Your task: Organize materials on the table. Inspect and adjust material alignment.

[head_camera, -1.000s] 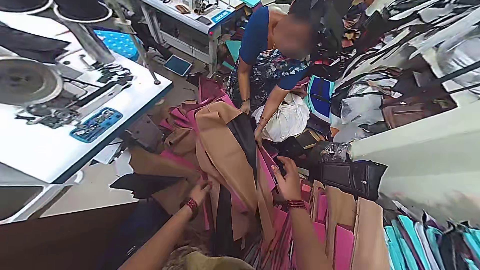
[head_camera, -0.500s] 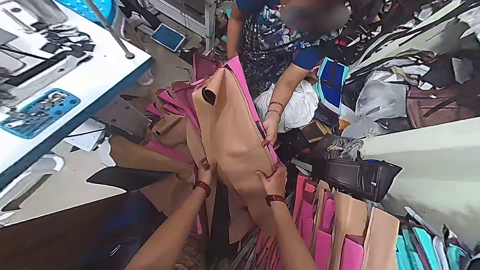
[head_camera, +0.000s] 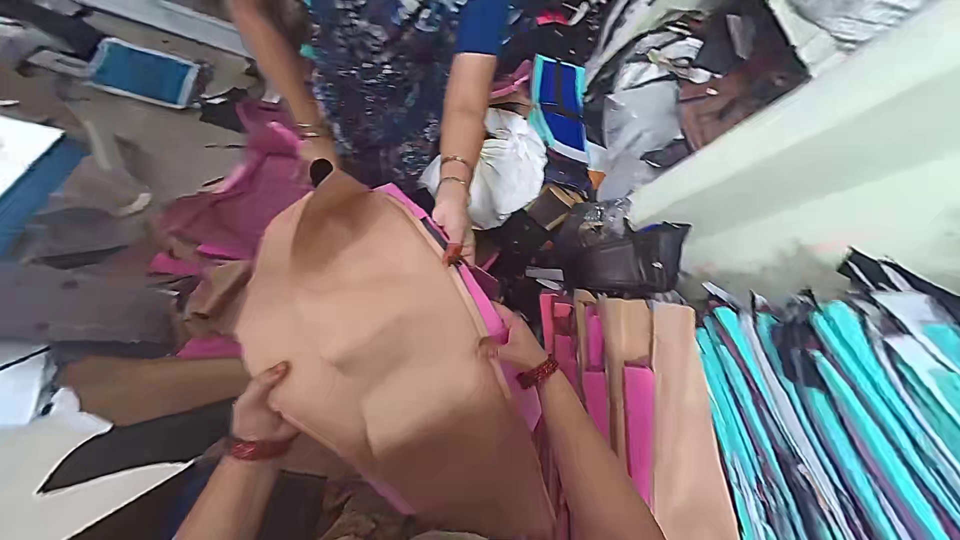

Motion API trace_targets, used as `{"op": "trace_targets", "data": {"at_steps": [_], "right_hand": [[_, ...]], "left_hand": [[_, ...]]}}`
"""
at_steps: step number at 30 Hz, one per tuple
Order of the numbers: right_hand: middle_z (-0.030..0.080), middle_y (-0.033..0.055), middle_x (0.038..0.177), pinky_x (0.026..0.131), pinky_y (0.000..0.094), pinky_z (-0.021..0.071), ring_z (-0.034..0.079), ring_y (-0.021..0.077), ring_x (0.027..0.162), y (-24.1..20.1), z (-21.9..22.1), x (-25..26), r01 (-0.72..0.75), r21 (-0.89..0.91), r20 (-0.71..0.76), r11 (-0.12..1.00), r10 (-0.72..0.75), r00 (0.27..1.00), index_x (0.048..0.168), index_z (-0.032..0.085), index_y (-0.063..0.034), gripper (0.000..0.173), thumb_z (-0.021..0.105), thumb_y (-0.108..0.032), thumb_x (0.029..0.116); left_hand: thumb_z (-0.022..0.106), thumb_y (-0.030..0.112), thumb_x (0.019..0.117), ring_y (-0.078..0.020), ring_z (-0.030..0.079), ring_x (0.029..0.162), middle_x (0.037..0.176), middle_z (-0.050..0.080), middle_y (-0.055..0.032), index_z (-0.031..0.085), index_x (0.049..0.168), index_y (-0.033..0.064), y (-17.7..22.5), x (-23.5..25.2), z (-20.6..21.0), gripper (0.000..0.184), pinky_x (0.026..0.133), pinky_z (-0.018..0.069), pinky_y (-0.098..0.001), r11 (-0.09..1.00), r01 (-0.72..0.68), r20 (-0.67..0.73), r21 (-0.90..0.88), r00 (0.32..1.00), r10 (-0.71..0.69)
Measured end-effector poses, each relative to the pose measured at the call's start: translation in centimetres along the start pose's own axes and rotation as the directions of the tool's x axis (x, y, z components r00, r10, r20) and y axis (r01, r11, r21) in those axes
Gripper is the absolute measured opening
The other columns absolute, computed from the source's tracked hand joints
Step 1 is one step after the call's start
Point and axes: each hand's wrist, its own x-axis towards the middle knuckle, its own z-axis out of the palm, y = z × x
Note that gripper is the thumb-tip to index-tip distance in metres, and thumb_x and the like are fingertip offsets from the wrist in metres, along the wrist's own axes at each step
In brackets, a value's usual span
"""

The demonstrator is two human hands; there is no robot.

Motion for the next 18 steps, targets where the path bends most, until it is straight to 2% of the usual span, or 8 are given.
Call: {"op": "trace_targets", "data": {"at_steps": [2, 5, 8, 10, 12, 14, 16, 18], "right_hand": [[0.059, 0.0243, 0.138, 0.107, 0.0336, 0.0481, 0.060, 0.0194, 0.124, 1.1, -0.9, -5.2, -0.066, 0.067, -0.002, 0.996, 0.066, 0.998, 0.149, 0.037, 0.0116, 0.110, 0.088, -0.041, 0.0668], [0.067, 0.0223, 0.124, 0.099, 0.0372, 0.0530, 0.067, 0.0205, 0.112, 2.1, -2.2, -12.6, -0.172, 0.071, -0.281, 0.983, 0.185, 0.942, 0.142, 0.049, 0.0095, 0.087, 0.084, -0.036, 0.0762], [0.072, 0.0181, 0.111, 0.091, 0.0319, 0.0565, 0.070, 0.0131, 0.099, 0.6, -5.4, -20.3, -0.183, 0.011, -0.639, 0.983, 0.148, 0.755, 0.129, 0.061, 0.0101, 0.067, 0.079, -0.034, 0.0817], [0.071, 0.0192, 0.110, 0.089, 0.0297, 0.0546, 0.068, 0.0118, 0.097, -1.7, -8.3, -25.9, -0.225, -0.059, -0.774, 0.973, 0.098, 0.625, 0.125, 0.062, 0.0132, 0.057, 0.076, -0.023, 0.0837], [0.072, 0.0107, 0.100, 0.082, 0.0222, 0.0546, 0.066, 0.0023, 0.088, -2.9, -11.2, -31.6, -0.275, -0.141, -0.872, 0.951, 0.012, 0.490, 0.115, 0.066, 0.0108, 0.043, 0.072, -0.020, 0.0851], [0.073, 0.0044, 0.097, 0.081, 0.0183, 0.0548, 0.065, -0.0043, 0.086, -2.6, -13.7, -37.8, -0.331, -0.176, -0.919, 0.927, -0.034, 0.392, 0.113, 0.068, 0.0087, 0.045, 0.071, -0.028, 0.0863], [0.072, 0.0005, 0.095, 0.080, 0.0206, 0.0550, 0.065, -0.0043, 0.085, -1.8, -15.7, -43.7, -0.438, -0.081, -0.947, 0.895, 0.067, 0.313, 0.112, 0.069, 0.0042, 0.048, 0.072, -0.035, 0.0835], [0.072, 0.0057, 0.093, 0.081, 0.0335, 0.0555, 0.066, 0.0066, 0.085, 0.8, -17.4, -49.5, -0.590, 0.008, -0.953, 0.807, 0.186, 0.241, 0.110, 0.070, 0.0005, 0.046, 0.074, -0.033, 0.0799]], "left_hand": [[0.063, 0.024, 0.0874, 0.0041, 0.071, 0.080, 0.086, 0.077, 0.0129, 0.074, 0.086, 0.0306, 1.9, -0.5, 2.0, 0.013, 0.072, 0.0593, -0.0170, 0.998, -0.049, 0.163, -0.033, 0.985, 0.054], [0.066, 0.017, 0.0870, 0.0034, 0.070, 0.089, 0.094, 0.077, 0.0128, 0.077, 0.097, 0.0297, 3.4, -2.1, 6.7, 0.020, 0.082, 0.0574, -0.0171, 0.997, -0.059, 0.460, -0.052, 0.885, 0.076], [0.062, 0.012, 0.0933, -0.0037, 0.069, 0.107, 0.112, 0.076, 0.0080, 0.074, 0.117, 0.0224, 2.7, -3.7, 11.0, 0.029, 0.097, 0.0545, -0.0244, 0.992, -0.108, 0.770, -0.067, 0.626, 0.120], [0.060, 0.016, 0.0964, -0.0011, 0.069, 0.105, 0.111, 0.076, 0.0107, 0.075, 0.115, 0.0238, 1.4, -5.7, 15.4, 0.025, 0.095, 0.0543, -0.0224, 0.989, -0.117, 0.861, -0.085, 0.491, 0.132], [0.065, 0.017, 0.0959, 0.0035, 0.069, 0.102, 0.111, 0.076, 0.0146, 0.076, 0.117, 0.0295, -0.5, -9.2, 21.5, 0.026, 0.092, 0.0555, -0.0182, 0.992, 0.011, 0.910, -0.126, 0.400, 0.112], [0.068, 0.015, 0.0922, 0.0039, 0.071, 0.092, 0.101, 0.077, 0.0136, 0.079, 0.108, 0.0298, -3.3, -13.9, 26.4, 0.024, 0.084, 0.0581, -0.0170, 0.968, 0.242, 0.913, -0.070, 0.407, -0.036], [0.066, 0.004, 0.0812, -0.0024, 0.072, 0.078, 0.085, 0.078, 0.0066, 0.076, 0.090, 0.0216, -6.8, -19.3, 29.4, 0.022, 0.073, 0.0609, -0.0224, 0.898, 0.435, 0.786, 0.072, 0.529, -0.319], [0.065, 0.001, 0.0783, -0.0103, 0.072, 0.077, 0.084, 0.074, -0.0017, 0.063, 0.101, 0.0058, -11.1, -24.0, 31.0, 0.023, 0.073, 0.0615, -0.0307, 0.784, 0.559, 0.645, 0.271, 0.498, -0.579]]}}
